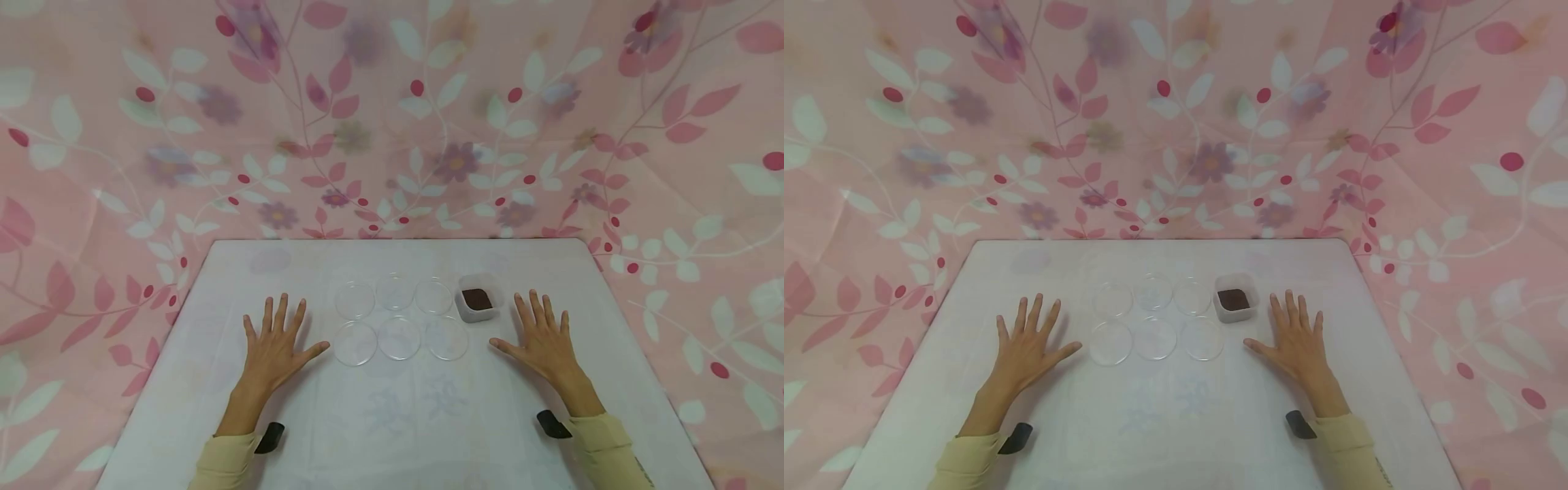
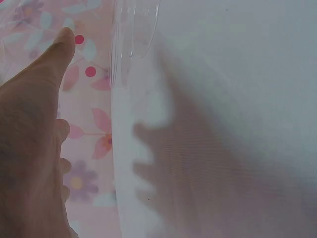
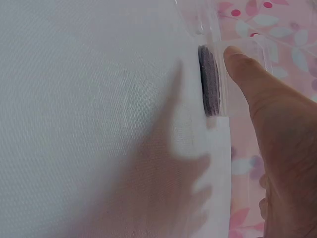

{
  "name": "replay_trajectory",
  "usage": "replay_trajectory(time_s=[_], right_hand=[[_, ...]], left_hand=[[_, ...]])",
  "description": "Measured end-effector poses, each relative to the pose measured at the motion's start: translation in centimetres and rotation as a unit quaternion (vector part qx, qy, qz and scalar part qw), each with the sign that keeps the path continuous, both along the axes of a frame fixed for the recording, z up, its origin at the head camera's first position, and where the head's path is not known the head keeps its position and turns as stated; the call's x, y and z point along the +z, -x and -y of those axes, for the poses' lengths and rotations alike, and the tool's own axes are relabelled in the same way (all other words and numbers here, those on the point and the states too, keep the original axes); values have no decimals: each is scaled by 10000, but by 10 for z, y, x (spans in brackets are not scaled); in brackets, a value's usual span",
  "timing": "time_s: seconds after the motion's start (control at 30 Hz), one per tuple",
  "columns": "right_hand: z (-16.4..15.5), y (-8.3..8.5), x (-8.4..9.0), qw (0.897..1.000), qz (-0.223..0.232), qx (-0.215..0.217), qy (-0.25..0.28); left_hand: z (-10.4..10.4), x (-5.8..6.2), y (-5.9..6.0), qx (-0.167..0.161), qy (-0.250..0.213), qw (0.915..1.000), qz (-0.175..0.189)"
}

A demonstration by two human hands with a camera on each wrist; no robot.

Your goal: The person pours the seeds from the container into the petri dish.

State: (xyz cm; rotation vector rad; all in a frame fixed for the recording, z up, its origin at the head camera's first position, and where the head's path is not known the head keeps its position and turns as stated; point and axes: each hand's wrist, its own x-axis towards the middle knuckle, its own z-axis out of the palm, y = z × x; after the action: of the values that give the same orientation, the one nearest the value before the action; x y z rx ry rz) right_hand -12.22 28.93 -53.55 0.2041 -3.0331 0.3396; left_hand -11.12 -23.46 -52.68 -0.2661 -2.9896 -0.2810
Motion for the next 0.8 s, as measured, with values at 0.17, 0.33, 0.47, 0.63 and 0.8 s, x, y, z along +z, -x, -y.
replay_trajectory(time_s=[0.17,0.33,0.47,0.63,0.8], right_hand=[[-1,-2,1,10000,-59,-23,-46],[-1,-2,1,9994,-344,2,64],[0,-2,-1,9973,-719,51,117],[5,0,0,9945,-1026,57,219],[11,3,3,9934,-1065,18,416]], left_hand=[[-3,2,3,-86,-118,9999,-30],[-10,7,9,-255,-220,9994,-119],[-22,15,18,-443,-218,9986,-178],[-43,28,37,-765,-87,9970,-55],[-67,38,57,-1205,18,9926,123]])
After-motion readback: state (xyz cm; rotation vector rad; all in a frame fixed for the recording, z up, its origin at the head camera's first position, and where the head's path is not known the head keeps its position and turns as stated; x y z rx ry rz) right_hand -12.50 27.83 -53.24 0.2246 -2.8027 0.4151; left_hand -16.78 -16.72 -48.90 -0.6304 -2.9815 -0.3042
